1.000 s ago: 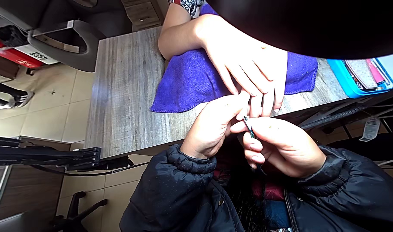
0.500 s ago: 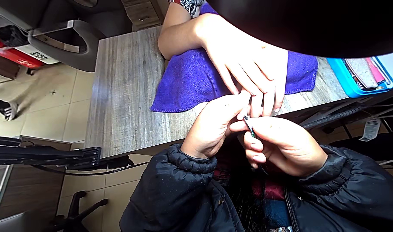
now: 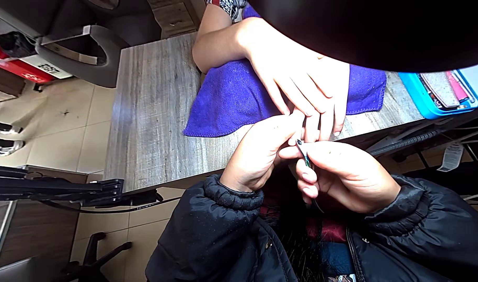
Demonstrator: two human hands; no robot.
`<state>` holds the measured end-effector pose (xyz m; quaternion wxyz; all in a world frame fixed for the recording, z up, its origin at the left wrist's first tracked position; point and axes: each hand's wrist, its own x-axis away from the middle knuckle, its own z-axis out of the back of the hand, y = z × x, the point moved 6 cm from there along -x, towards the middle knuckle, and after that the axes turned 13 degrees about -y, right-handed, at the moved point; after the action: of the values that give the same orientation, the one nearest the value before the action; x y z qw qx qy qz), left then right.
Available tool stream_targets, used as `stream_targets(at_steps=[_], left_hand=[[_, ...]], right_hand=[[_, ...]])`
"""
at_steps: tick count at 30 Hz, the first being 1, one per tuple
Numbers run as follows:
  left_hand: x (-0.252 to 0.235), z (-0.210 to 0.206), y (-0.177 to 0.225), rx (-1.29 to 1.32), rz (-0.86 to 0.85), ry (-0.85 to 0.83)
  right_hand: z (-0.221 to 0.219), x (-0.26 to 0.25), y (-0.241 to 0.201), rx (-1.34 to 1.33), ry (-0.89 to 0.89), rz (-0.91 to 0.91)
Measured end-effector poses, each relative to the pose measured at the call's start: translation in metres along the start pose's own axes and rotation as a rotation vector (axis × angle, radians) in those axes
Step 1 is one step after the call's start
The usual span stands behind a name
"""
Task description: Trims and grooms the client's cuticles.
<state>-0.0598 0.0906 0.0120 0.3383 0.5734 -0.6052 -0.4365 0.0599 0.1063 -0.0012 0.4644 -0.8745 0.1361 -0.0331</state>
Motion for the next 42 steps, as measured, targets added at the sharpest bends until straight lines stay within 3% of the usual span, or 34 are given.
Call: stream_targets(at_steps=[19, 26, 36, 39, 42], left_hand=[[0.001, 0.000, 0.001, -0.025, 0.004, 0.007], [0.005, 0.001, -0.002, 0.017, 0.021, -0.089], [0.001, 0.000, 0.000, 0.022, 0.078, 0.022], [0.001, 0.000, 0.001, 0.021, 0.071, -0.010], [0.001, -0.001, 0.001, 0.026, 0.078, -0.002]], right_hand=[[-0.002, -0.002, -0.003, -0.025, 0.024, 0.000], [0.002, 0.012, 0.002, -0.080, -0.092, -0.011], [0.002, 0.025, 0.006, -0.015, -0.098, -0.010], [0.000, 0.027, -0.005, 0.178, -0.039, 0.114], [-0.004, 0.031, -0.023, 0.689, 0.089, 0.290]])
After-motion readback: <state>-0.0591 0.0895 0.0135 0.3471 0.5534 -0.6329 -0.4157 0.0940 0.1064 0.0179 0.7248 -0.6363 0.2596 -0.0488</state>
